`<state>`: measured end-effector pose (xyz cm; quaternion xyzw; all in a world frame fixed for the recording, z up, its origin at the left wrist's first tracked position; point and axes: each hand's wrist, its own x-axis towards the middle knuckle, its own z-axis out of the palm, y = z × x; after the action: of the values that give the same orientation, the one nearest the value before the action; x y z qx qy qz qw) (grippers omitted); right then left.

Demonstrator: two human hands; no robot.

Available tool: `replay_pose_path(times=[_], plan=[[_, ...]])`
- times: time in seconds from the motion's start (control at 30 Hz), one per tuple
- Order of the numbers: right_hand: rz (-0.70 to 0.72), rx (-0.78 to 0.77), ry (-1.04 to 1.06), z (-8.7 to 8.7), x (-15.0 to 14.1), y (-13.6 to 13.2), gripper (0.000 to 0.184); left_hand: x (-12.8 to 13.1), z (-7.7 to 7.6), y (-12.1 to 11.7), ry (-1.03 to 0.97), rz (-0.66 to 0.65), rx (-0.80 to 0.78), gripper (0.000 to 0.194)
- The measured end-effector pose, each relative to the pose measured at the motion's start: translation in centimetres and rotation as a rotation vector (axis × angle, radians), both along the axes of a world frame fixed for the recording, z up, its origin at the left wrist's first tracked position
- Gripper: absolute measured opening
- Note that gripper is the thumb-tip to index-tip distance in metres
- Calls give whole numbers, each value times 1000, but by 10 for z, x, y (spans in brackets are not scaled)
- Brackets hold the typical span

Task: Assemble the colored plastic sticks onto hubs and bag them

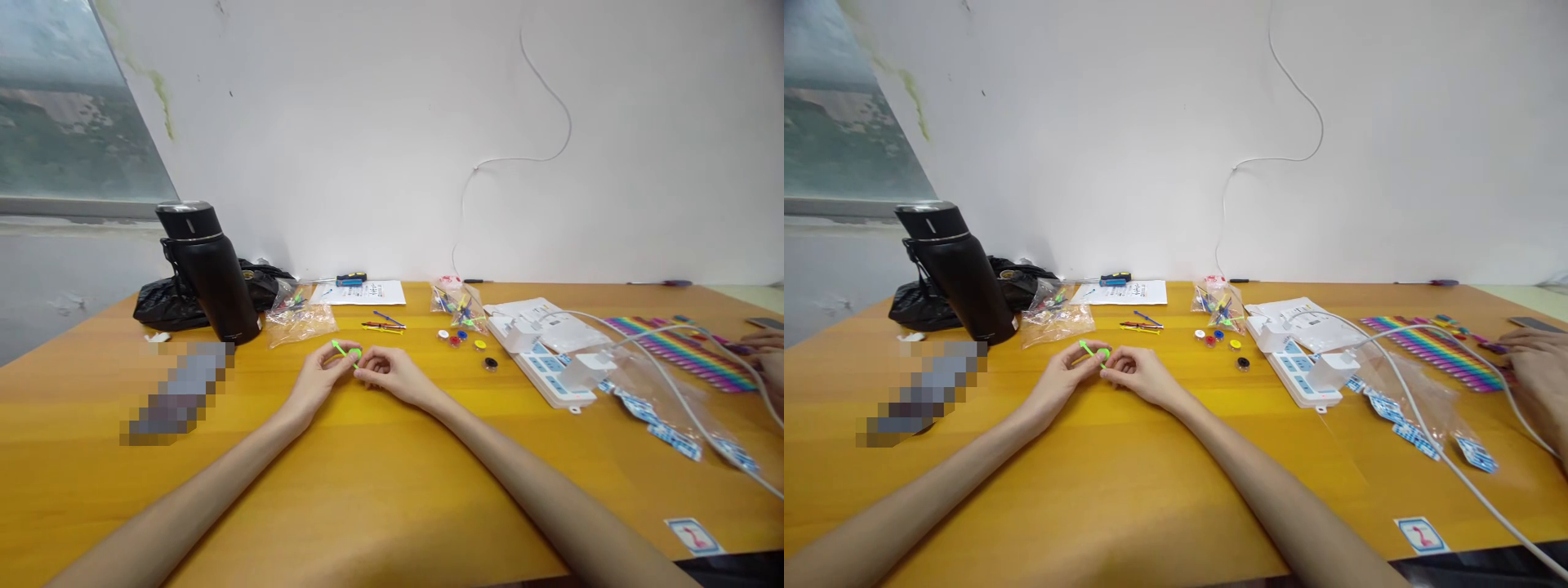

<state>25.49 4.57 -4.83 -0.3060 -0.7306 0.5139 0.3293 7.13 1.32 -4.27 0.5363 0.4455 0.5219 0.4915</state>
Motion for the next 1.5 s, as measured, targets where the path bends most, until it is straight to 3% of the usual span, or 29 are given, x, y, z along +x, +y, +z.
replay_pose_path(times=[0.13, 0.23, 0.57, 0.73, 0.83, 1.03, 1.5], plan=[[-43, 106, -7, 0, 1, 1, 37, 2, 0, 1, -149, -37, -70, 45], [-66, 94, 12, 1, 1, 1, 35, 2, -1, 2, -274, -65, -97, 42], [-81, 76, 2, 2, 1, 0, 38, 1, 0, -2, -128, -99, -30, 49], [-114, 118, 57, 3, 2, 1, 37, 2, -3, 2, -284, -86, -70, 42], [-129, 64, 134, 3, 2, 5, 39, 2, -4, 3, -353, -51, -73, 34], [-139, -42, 209, 1, 5, 11, 43, 2, -2, 1, -288, -60, -84, 43], [-150, -15, 187, -4, 1, 9, 40, 7, 3, -6, -161, -127, -16, 50]])
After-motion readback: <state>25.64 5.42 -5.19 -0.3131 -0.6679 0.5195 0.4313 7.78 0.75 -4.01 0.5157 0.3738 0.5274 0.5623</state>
